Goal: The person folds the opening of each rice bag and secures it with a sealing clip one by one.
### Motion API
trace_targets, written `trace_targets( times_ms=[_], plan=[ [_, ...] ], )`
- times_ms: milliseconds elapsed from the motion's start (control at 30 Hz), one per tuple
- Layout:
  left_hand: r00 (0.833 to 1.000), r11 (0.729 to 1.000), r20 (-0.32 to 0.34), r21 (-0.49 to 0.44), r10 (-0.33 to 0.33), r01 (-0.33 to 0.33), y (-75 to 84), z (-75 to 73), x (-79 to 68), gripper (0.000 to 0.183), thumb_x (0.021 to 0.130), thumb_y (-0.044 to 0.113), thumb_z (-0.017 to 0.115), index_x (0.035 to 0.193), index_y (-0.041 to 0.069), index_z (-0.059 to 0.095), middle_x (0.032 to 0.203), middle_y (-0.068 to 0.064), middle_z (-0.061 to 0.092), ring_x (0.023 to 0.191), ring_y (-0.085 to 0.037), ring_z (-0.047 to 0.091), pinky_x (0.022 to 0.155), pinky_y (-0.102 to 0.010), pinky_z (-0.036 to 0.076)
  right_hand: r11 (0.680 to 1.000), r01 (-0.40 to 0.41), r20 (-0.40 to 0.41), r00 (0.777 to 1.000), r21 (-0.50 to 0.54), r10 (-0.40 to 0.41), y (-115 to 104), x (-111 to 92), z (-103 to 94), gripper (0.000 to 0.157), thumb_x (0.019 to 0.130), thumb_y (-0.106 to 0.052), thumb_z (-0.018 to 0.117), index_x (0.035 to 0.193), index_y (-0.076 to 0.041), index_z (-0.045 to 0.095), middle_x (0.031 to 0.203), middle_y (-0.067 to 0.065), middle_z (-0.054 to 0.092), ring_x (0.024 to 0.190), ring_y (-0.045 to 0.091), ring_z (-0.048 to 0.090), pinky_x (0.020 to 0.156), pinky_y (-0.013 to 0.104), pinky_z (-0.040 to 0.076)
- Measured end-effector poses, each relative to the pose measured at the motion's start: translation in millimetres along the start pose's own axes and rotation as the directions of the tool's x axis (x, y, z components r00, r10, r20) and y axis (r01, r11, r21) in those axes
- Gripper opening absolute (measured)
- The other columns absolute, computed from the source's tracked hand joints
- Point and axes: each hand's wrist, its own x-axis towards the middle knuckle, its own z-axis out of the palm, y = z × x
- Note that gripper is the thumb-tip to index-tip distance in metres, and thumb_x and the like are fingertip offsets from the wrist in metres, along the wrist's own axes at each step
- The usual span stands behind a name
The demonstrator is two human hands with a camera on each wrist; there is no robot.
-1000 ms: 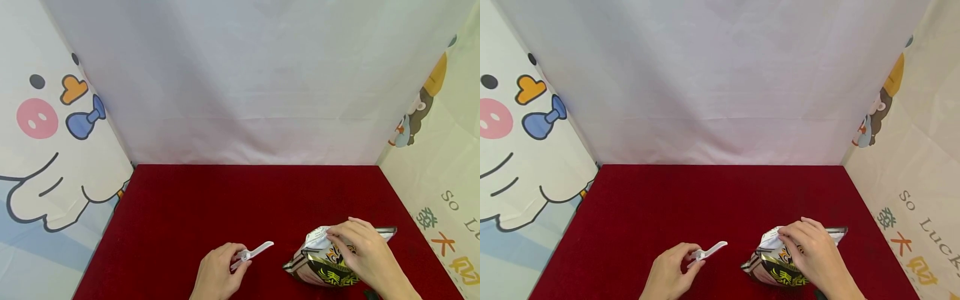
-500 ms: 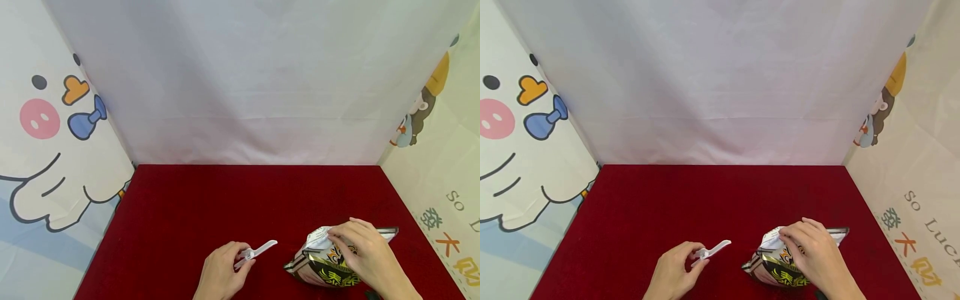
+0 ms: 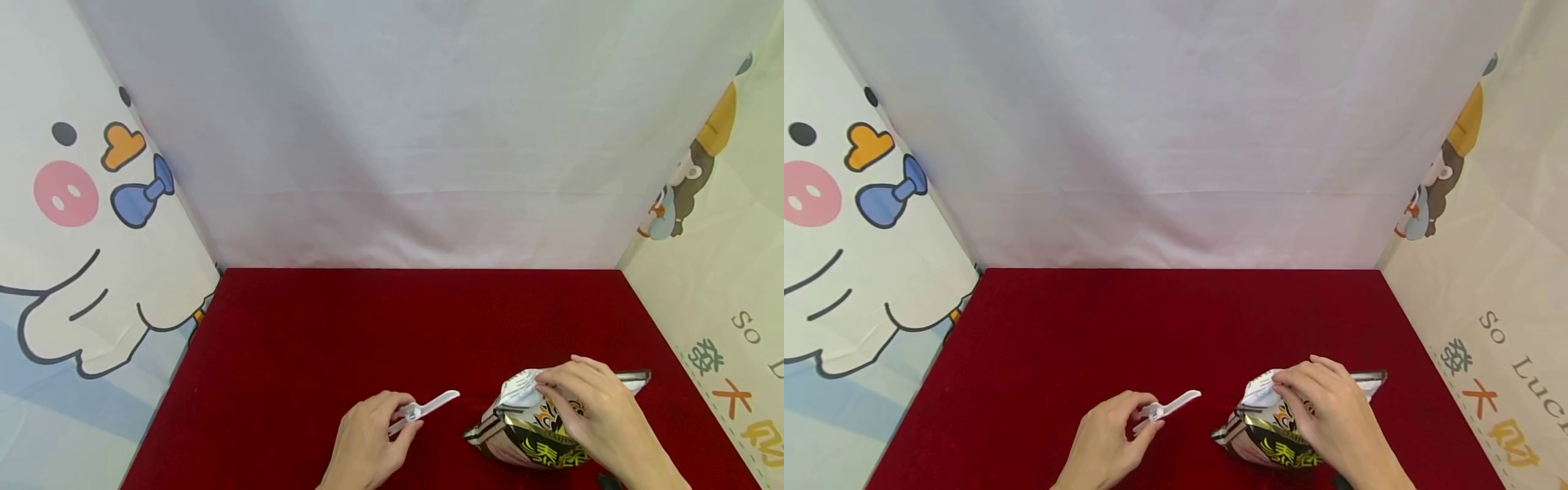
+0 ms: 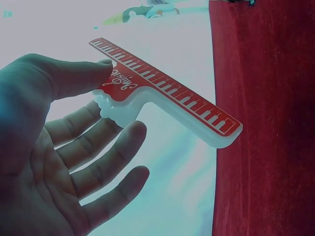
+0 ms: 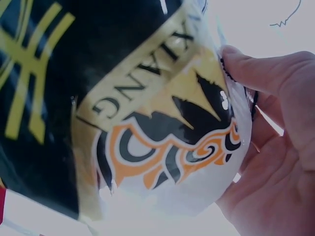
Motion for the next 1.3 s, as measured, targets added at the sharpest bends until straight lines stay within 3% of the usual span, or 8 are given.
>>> trace_targets(
  times_ms=[800,1300],
  plan=[
    [0.998,0.998,0.012,0.005,0.063,-0.063,6.8,6.7,8.1,0.022,0.085,0.023,0.087,0.103,0.023,0.074,0.092,0.015,0.074,0.074,-0.001,0.064,0.067,-0.021,0.052,1.000,-0.005,0.011,1.000,-0.001,0.005,1,0,0.0,0.050,0.112,-0.049,0.048,0.096,-0.013,0.079,0.091,-0.004,0.078,0.081,0.014,0.069,0.122,0.013,0.029],
    [0.996,0.996,0.027,-0.006,0.084,-0.084,9.2,12.0,10.9,0.020,0.087,0.023,0.085,0.105,0.021,0.075,0.091,0.014,0.073,0.072,-0.001,0.059,0.068,-0.021,0.051,1.000,0.003,0.006,1.000,-0.010,-0.003,-1,1,0.0,0.049,0.111,-0.049,0.049,0.096,-0.014,0.080,0.091,-0.004,0.078,0.079,0.013,0.069,0.122,0.013,0.029]
  ],
)
